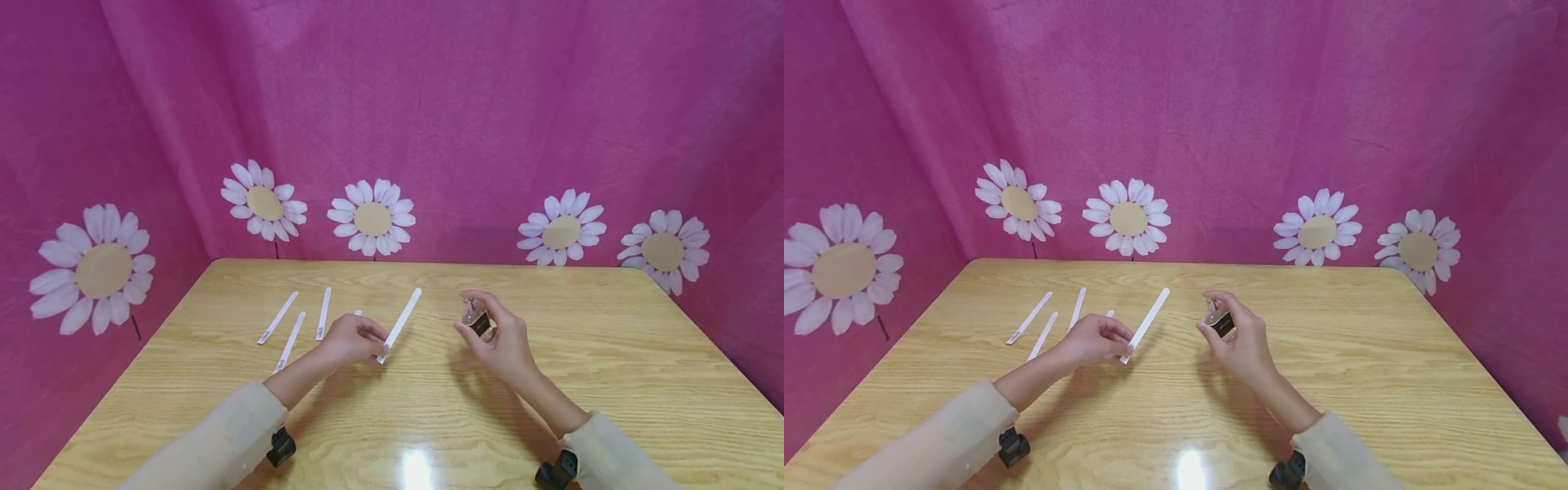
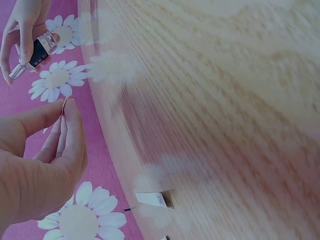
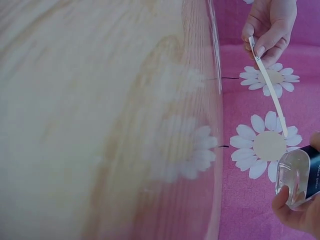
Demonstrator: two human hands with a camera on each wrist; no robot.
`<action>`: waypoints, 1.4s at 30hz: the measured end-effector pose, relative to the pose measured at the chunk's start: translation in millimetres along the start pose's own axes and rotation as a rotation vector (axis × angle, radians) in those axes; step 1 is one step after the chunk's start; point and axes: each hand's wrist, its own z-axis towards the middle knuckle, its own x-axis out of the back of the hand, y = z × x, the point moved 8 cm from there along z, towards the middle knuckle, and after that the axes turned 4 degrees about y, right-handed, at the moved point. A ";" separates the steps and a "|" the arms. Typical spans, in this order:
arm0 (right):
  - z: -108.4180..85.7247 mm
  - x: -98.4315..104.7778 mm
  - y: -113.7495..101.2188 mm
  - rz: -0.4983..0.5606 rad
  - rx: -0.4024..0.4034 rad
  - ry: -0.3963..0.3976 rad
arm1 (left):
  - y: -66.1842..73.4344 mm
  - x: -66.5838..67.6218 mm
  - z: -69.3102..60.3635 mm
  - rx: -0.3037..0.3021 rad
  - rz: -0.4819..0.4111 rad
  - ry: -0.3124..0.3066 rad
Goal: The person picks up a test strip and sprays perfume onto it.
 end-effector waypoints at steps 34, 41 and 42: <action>4.6 4.0 3.1 0.002 -0.086 0.005 | -16.6 4.8 0.3 0.038 0.008 0.027; 2.7 5.1 2.9 0.043 -0.068 -0.008 | -28.0 8.7 2.9 0.066 0.005 0.047; 2.7 5.1 3.7 0.043 -0.070 -0.011 | -29.0 9.0 3.4 0.066 0.003 0.047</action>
